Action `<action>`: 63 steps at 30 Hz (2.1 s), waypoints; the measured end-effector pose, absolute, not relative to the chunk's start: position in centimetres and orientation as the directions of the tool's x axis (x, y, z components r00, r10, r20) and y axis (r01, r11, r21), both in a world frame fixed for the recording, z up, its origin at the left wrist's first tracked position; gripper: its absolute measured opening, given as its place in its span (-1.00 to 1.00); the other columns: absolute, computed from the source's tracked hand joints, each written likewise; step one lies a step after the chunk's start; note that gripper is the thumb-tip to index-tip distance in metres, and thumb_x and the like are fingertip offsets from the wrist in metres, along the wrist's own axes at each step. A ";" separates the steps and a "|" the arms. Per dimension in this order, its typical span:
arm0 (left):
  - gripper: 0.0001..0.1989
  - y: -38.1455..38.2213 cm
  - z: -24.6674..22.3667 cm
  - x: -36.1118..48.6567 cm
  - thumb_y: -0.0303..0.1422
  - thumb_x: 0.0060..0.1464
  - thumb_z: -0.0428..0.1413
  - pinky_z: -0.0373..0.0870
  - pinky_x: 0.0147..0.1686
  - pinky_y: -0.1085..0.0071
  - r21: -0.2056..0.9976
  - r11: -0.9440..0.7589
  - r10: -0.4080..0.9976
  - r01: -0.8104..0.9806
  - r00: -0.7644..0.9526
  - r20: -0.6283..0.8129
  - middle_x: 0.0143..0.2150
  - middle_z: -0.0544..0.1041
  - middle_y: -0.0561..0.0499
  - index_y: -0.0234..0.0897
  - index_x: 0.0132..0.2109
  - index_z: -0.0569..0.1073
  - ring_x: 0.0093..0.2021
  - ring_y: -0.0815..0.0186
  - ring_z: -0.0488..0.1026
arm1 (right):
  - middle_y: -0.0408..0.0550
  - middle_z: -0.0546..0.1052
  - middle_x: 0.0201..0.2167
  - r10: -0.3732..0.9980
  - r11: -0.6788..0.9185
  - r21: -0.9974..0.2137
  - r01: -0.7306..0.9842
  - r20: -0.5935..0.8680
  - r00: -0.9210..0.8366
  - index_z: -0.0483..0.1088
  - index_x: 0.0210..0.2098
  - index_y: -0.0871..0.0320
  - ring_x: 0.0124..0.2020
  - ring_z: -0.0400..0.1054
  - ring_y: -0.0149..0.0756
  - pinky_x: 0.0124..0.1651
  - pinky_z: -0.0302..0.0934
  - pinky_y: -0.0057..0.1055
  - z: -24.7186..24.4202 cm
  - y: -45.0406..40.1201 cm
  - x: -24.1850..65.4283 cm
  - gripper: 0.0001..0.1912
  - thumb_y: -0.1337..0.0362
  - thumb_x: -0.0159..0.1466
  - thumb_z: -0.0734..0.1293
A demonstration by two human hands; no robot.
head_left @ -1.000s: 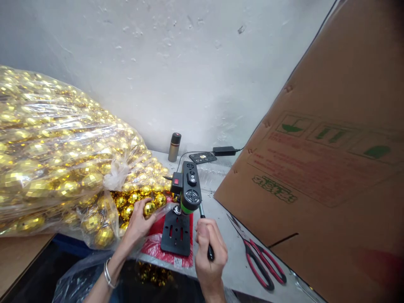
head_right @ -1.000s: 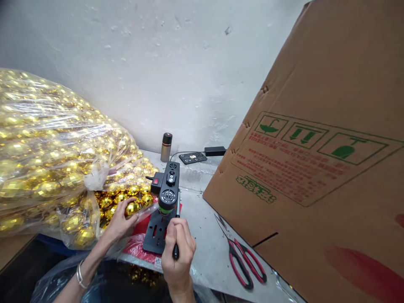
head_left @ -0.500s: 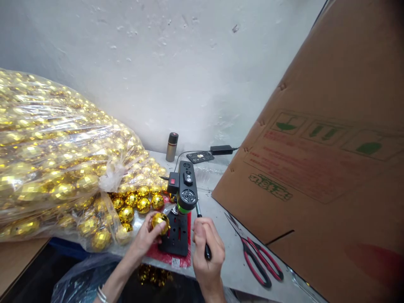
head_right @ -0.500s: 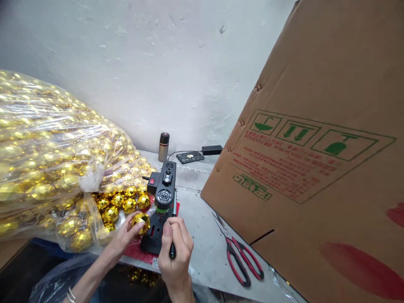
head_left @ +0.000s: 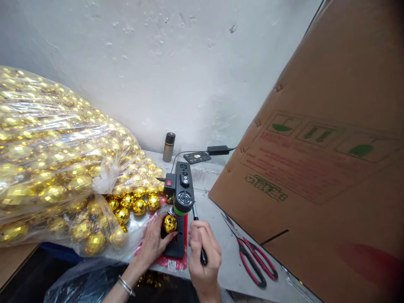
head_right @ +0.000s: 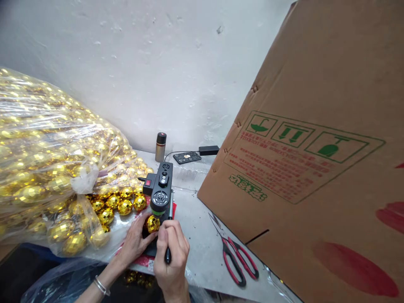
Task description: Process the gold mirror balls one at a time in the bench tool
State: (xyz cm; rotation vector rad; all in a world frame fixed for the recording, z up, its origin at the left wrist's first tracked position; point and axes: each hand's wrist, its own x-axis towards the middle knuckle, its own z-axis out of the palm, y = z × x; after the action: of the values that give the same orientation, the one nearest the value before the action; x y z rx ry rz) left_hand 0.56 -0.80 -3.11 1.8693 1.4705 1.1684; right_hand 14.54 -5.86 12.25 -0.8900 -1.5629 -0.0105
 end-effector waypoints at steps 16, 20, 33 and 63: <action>-0.52 -0.3 -1.7 1.3 -0.28 0.03 0.27 0.34 0.06 0.06 0.733 -0.347 0.936 0.586 0.271 0.226 -0.04 0.56 -0.10 -0.21 0.12 0.43 -0.03 0.03 0.49 | -0.16 0.36 -0.45 0.541 0.690 -0.489 0.534 0.838 0.069 0.24 -0.34 0.11 -0.45 0.30 -0.45 -0.40 0.24 -0.54 11.9 -6.1 14.7 -0.74 0.58 0.36 0.14; -0.52 -0.5 -1.4 1.2 -0.28 -0.01 0.27 0.31 0.07 0.05 0.737 -0.313 0.946 0.599 0.269 0.183 -0.07 0.55 -0.09 -0.22 0.08 0.45 -0.05 0.02 0.46 | -0.16 0.35 -0.48 0.520 0.707 -0.469 0.529 0.852 0.060 0.22 -0.37 0.10 -0.45 0.30 -0.42 -0.41 0.22 -0.51 11.3 -6.1 14.9 -0.72 0.59 0.34 0.14; -0.53 -0.7 -0.9 1.5 -0.34 -0.05 0.26 0.29 0.05 0.06 0.752 -0.253 0.959 0.609 0.260 0.112 -0.06 0.53 -0.06 -0.18 0.05 0.44 -0.05 0.03 0.43 | -0.17 0.38 -0.45 0.545 0.634 -0.571 0.521 0.808 0.223 0.25 -0.41 0.09 -0.45 0.29 -0.38 -0.31 0.18 -0.38 7.2 -6.3 13.9 -0.72 0.49 0.39 0.12; -0.61 -0.7 -0.3 1.9 -0.36 -0.07 0.28 0.29 0.01 0.09 0.744 -0.205 0.970 0.636 0.233 0.068 -0.09 0.53 -0.08 -0.21 -0.04 0.46 -0.05 0.02 0.41 | -0.20 0.37 -0.47 0.514 0.586 -0.663 0.466 0.749 0.418 0.24 -0.48 0.10 -0.44 0.27 -0.40 0.05 0.25 -0.31 6.4 -6.4 12.1 -0.65 0.38 0.45 0.14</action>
State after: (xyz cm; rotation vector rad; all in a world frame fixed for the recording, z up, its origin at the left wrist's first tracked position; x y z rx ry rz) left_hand 1.88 -0.70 -0.30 1.9232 1.4698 0.7349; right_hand 12.14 -6.38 6.39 -1.0096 -1.1968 0.0373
